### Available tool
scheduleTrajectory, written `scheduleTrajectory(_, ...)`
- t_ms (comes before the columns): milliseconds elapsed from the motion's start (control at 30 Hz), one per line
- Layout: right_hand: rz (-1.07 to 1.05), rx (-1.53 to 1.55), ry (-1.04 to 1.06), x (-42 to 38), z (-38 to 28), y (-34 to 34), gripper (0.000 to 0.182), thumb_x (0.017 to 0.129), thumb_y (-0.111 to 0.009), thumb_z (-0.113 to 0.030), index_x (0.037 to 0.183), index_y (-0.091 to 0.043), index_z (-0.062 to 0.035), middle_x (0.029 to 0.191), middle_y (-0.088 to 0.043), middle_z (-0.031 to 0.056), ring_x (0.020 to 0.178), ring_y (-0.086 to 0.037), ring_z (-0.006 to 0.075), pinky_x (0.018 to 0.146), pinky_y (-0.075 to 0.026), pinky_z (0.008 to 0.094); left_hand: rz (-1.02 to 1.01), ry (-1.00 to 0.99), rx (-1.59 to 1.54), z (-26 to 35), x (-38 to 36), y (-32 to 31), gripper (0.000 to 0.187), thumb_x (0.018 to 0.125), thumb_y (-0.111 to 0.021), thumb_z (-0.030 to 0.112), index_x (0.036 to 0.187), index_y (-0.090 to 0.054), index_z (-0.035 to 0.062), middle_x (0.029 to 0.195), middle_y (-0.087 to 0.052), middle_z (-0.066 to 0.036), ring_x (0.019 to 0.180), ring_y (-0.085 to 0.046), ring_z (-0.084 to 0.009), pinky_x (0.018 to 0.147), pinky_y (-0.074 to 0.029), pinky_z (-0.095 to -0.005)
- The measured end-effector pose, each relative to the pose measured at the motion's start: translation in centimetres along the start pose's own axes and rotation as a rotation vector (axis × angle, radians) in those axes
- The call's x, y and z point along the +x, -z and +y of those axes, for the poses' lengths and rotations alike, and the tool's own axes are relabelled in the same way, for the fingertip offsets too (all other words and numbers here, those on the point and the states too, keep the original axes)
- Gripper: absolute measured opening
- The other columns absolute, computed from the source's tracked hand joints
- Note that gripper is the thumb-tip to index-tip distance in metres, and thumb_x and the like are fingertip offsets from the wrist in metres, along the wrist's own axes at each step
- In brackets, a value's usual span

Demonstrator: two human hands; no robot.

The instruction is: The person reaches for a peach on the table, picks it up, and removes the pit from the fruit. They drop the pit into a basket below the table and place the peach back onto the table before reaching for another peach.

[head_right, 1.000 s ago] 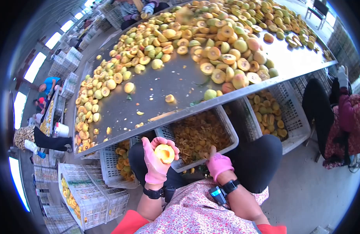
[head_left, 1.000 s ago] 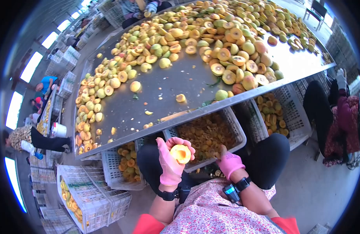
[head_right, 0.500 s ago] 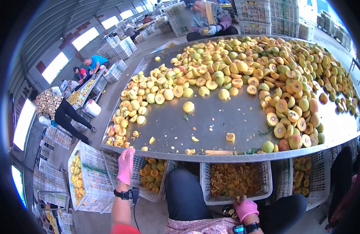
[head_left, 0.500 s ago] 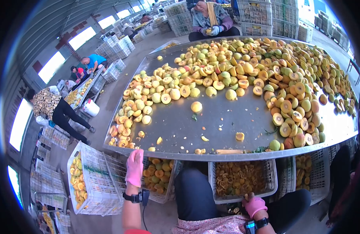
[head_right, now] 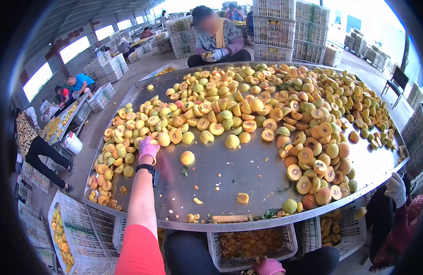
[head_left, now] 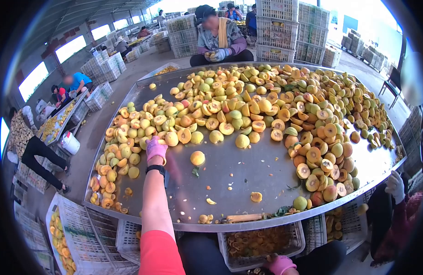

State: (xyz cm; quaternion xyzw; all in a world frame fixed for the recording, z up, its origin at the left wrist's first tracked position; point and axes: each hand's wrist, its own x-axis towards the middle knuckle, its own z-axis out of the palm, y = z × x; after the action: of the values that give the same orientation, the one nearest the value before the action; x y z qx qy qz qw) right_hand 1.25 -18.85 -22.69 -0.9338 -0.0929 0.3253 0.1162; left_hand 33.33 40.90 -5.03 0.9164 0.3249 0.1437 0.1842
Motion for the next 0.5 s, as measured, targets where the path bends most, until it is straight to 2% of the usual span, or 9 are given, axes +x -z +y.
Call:
scheduleTrajectory(33, -0.094, 0.048, -0.022, 0.0, -1.0, 1.8, 0.051, 0.093, -0.060, -0.049, 0.124, -0.062, -0.0080, 0.109, -0.071, 0.0201, 0.099, -0.068, 0.0400, 0.083, -0.054, 0.0487, -0.046, 0.141, -0.009, 0.6, -0.4, -0.2, 0.062, 0.080, -0.081, 0.027, 0.133, -0.062, 0.0026, 0.134, -0.061, -0.023, 0.127, -0.059, -0.0370, 0.107, -0.047, -0.0432)
scheduleTrajectory(67, -0.186, 0.107, -0.055, -0.4, -2.0, 3.2, 0.058, 0.089, -0.062, -0.055, 0.125, -0.063, -0.0086, 0.120, -0.069, 0.0213, 0.112, -0.064, 0.0423, 0.094, -0.051, 0.0495, -0.178, 0.189, -0.249, -2.7, 2.0, -3.3, 0.054, 0.076, -0.087, 0.030, 0.117, -0.069, -0.0001, 0.100, -0.071, -0.017, 0.094, -0.071, -0.0314, 0.080, -0.057, -0.0421)
scheduleTrajectory(100, -0.178, 0.139, -0.099, -0.9, -2.6, 3.7, 0.058, 0.089, -0.062, -0.055, 0.125, -0.063, -0.0086, 0.120, -0.069, 0.0213, 0.112, -0.064, 0.0423, 0.094, -0.051, 0.0495, -0.477, 0.240, -0.430, -1.6, 0.7, -1.3, 0.038, 0.078, -0.087, 0.026, 0.104, -0.072, 0.0015, 0.070, -0.066, -0.006, 0.055, -0.061, -0.0179, 0.049, -0.048, -0.0349)
scheduleTrajectory(133, -0.198, 0.137, -0.078, -1.0, -3.0, 4.0, 0.055, 0.092, -0.060, -0.053, 0.123, -0.062, -0.0082, 0.117, -0.070, 0.0217, 0.110, -0.065, 0.0426, 0.093, -0.051, 0.0508, -0.551, 0.155, -0.371, 0.8, -2.0, 1.1, 0.026, 0.082, -0.085, 0.022, 0.097, -0.072, 0.0047, 0.060, -0.059, 0.002, 0.041, -0.044, -0.0082, 0.038, -0.033, -0.0276)
scheduleTrajectory(200, -0.199, 0.169, -0.082, -2.1, -4.3, 5.4, 0.052, 0.094, -0.058, -0.052, 0.121, -0.062, -0.0078, 0.115, -0.070, 0.0221, 0.107, -0.066, 0.0429, 0.092, -0.051, 0.0520, -0.480, 0.074, -0.298, 2.6, -4.7, 1.7, 0.026, 0.084, -0.083, 0.021, 0.098, -0.070, 0.0042, 0.066, -0.061, 0.001, 0.046, -0.048, -0.0084, 0.040, -0.037, -0.0257)
scheduleTrajectory(233, -0.081, 0.256, -0.077, -3.0, -5.2, 6.4, 0.047, 0.096, -0.058, -0.048, 0.117, -0.060, -0.0063, 0.109, -0.071, 0.0227, 0.103, -0.067, 0.0431, 0.087, -0.052, 0.0525, -0.404, 0.056, -0.483, 2.4, -5.5, 0.6, 0.032, 0.087, -0.080, 0.025, 0.106, -0.066, 0.0043, 0.078, -0.065, -0.004, 0.057, -0.059, -0.0110, 0.044, -0.046, -0.0253)
scheduleTrajectory(300, 0.028, 0.347, -0.064, -4.2, -6.5, 8.8, 0.043, 0.098, -0.058, -0.045, 0.112, -0.059, -0.0048, 0.103, -0.072, 0.0234, 0.098, -0.068, 0.0434, 0.083, -0.053, 0.0529, -0.553, 0.076, -1.150, 5.6, -11.8, 2.9, 0.033, 0.092, -0.074, 0.025, 0.114, -0.061, 0.0045, 0.093, -0.067, -0.008, 0.069, -0.067, -0.0159, 0.050, -0.053, -0.0261)
scheduleTrajectory(367, 0.317, 0.529, 0.074, -5.4, -8.0, 11.1, 0.036, 0.100, -0.060, -0.040, 0.109, -0.055, -0.0053, 0.094, -0.071, 0.0224, 0.088, -0.068, 0.0448, 0.075, -0.052, 0.0534, -0.649, -0.002, -1.339, 9.0, -19.6, 4.8, 0.029, 0.096, -0.069, 0.023, 0.116, -0.059, 0.0045, 0.098, -0.068, -0.009, 0.071, -0.070, -0.0193, 0.052, -0.057, -0.0269)
scheduleTrajectory(500, 0.429, 0.709, 0.298, -8.9, -10.8, 15.6, 0.039, 0.102, -0.060, -0.040, 0.119, -0.051, -0.0062, 0.086, -0.068, 0.0204, 0.082, -0.069, 0.0427, 0.067, -0.053, 0.0475, -0.734, -0.048, -1.390, 14.7, -35.4, 8.2, 0.031, 0.105, -0.054, 0.035, 0.110, -0.061, 0.0046, 0.094, -0.069, -0.008, 0.061, -0.066, -0.0140, 0.045, -0.047, -0.0210)
